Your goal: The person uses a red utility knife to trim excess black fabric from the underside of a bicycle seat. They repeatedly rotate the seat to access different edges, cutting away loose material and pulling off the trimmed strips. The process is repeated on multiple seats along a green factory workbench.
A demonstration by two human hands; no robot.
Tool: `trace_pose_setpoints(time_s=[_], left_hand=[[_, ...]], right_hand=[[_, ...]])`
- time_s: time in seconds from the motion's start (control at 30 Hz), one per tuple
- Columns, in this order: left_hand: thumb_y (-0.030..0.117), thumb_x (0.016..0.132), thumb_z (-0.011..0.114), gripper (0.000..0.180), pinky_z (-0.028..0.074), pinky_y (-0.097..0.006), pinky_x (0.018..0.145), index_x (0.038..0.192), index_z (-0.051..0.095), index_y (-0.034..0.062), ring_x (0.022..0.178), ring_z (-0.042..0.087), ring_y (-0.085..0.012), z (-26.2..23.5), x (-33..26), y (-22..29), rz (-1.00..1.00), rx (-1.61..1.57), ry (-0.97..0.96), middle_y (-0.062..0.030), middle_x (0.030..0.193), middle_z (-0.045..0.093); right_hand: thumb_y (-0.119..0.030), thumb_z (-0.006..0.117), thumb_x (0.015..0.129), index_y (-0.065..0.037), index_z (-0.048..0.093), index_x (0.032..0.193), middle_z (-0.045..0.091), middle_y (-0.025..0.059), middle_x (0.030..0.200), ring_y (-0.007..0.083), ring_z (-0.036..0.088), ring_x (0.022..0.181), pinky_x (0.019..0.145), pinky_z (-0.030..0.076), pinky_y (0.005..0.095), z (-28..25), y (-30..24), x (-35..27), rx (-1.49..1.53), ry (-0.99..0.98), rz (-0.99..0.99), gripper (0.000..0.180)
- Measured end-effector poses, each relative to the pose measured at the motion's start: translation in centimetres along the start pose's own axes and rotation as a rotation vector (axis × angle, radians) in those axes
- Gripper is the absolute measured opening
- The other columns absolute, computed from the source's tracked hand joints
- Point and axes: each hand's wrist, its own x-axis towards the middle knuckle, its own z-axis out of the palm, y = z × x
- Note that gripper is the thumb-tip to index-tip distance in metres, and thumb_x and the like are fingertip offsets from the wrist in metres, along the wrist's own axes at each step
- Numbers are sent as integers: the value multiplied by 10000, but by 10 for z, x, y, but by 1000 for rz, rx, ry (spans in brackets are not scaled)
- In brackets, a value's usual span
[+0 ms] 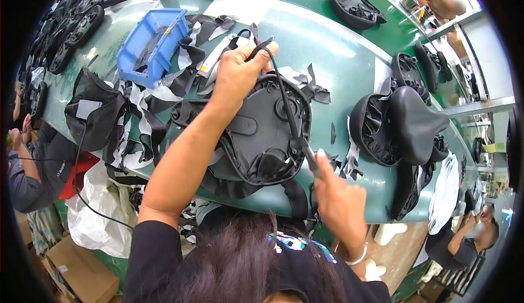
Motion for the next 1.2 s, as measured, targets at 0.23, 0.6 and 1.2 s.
trace_pose_setpoints(time_s=[0.23, 0.6, 1.2], left_hand=[[360, 1021, 367, 507, 378, -353, 988, 982, 645, -62, 1075, 557, -227, -25, -71, -21, -107, -524, -342, -141, 1069, 637], [296, 967, 291, 534, 292, -421, 934, 481, 432, 124, 768, 399, -219, -124, -34, 41, 688, -875, -299, -22, 520, 380], [276, 1013, 390, 232, 346, -274, 540, 903, 498, 102, 506, 294, -93, 58, -34, 24, -12, -972, -536, 40, 597, 331]], right_hand=[[-135, 606, 834, -273, 597, 1246, 578, 57, 688, 250, 575, 648, 620, 430, 379, -40, 77, 105, -38, -87, -366, 434], [-121, 628, 815, -241, 588, 1265, 487, 41, 604, 226, 469, 551, 600, 351, 346, -56, 77, 49, -156, -147, -226, 467], [-152, 675, 779, -197, 540, 1317, 495, 51, 551, 238, 484, 424, 437, 387, 365, -30, 59, -42, -129, -78, 22, 557]])
